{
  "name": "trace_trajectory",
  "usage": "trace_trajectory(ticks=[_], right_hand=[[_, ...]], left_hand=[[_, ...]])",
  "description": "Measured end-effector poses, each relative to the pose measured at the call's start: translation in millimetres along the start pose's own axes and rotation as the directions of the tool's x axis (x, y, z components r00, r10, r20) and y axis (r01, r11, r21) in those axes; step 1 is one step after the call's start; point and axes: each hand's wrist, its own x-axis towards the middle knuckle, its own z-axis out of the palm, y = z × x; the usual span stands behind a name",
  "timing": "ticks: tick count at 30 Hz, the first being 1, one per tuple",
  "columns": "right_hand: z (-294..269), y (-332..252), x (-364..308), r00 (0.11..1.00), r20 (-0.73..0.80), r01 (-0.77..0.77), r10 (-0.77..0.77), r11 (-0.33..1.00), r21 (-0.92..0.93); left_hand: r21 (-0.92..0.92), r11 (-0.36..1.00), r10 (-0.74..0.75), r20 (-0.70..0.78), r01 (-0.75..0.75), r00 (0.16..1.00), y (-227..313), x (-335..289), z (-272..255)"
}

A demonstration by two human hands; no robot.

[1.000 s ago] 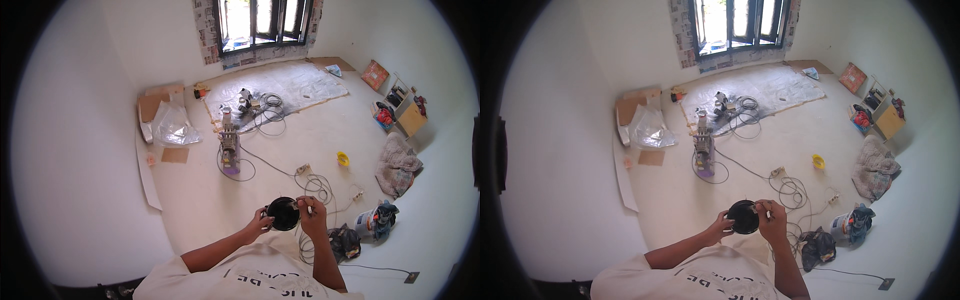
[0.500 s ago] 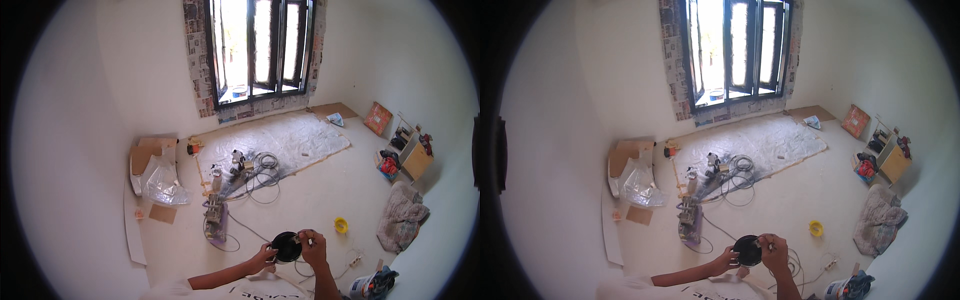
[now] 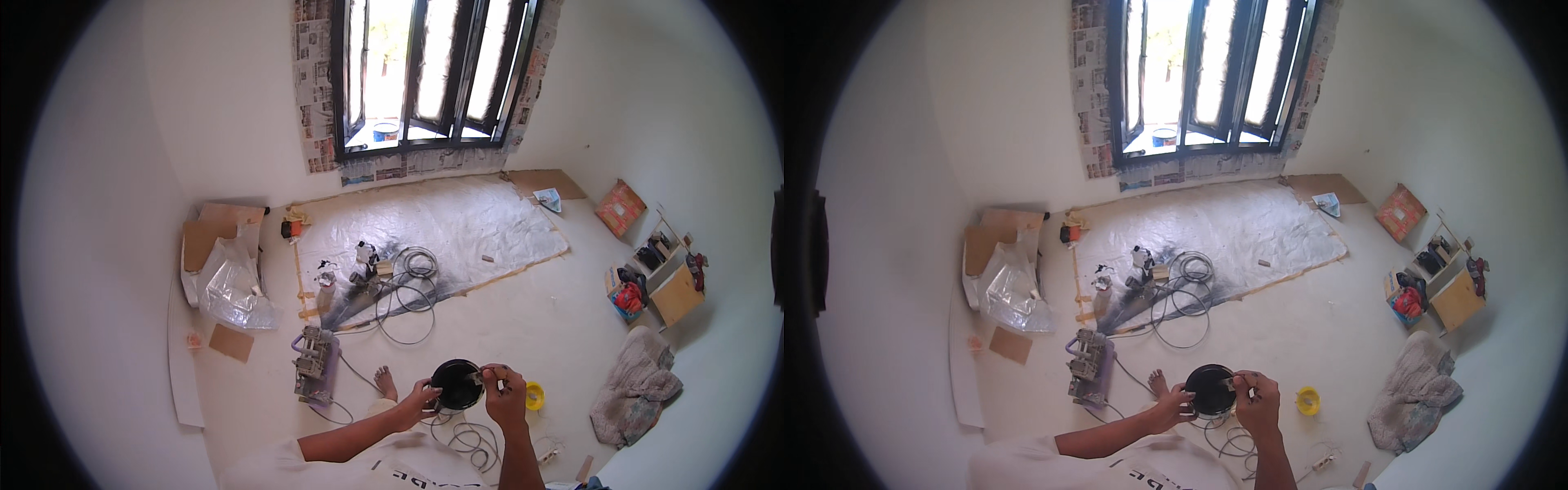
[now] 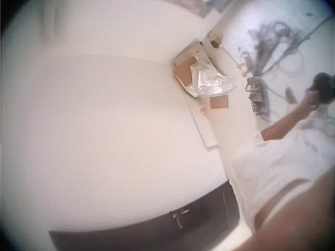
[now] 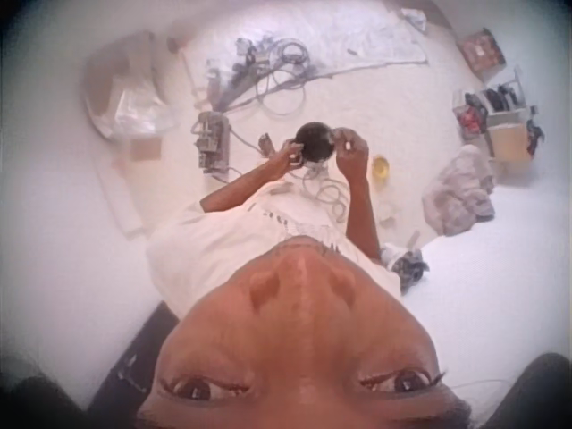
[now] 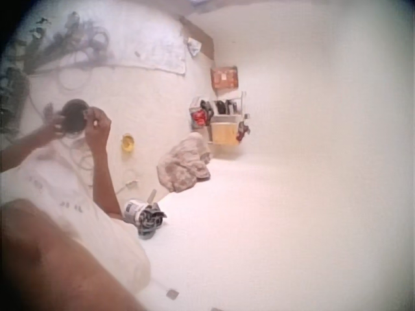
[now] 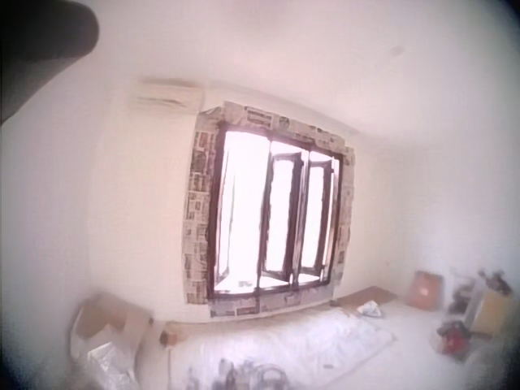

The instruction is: The person sits on the floor to open a paint can and pours water into it from a plastic bottle. They then stir the mixture with a stick and carry the can to a window to continue mixing.

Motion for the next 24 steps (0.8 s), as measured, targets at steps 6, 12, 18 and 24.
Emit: trace_trajectory(ticks=[6, 12, 18, 24], right_hand=[[43.6, 19.3, 114.9, 0.991, 0.122, -0.044, 0.060, 0.990, -0.134], [136.6, 15.1, 235.7, 0.987, 0.161, -0.024, 0.003, 0.991, 0.129], [194.6, 8.2, 300.3, 0.903, 0.429, -0.066, 0.038, 0.997, 0.051], [272.0, 0.4, 367.3, 0.921, 0.390, -0.066, -0.015, 0.979, 0.193]], left_hand=[[0.060, 0.993, 0.101, 0.041, -0.104, 0.994, 89.6, 46.5, -28.3], [0.109, 0.977, 0.187, -0.050, -0.180, 0.981, 193.6, 77.0, -66.7], [0.015, 0.964, 0.265, -0.170, -0.266, 0.949, 248.0, 85.9, -103.7], [-0.022, 0.938, 0.325, -0.305, -0.347, 0.895, 299.6, 99.8, -140.3]])
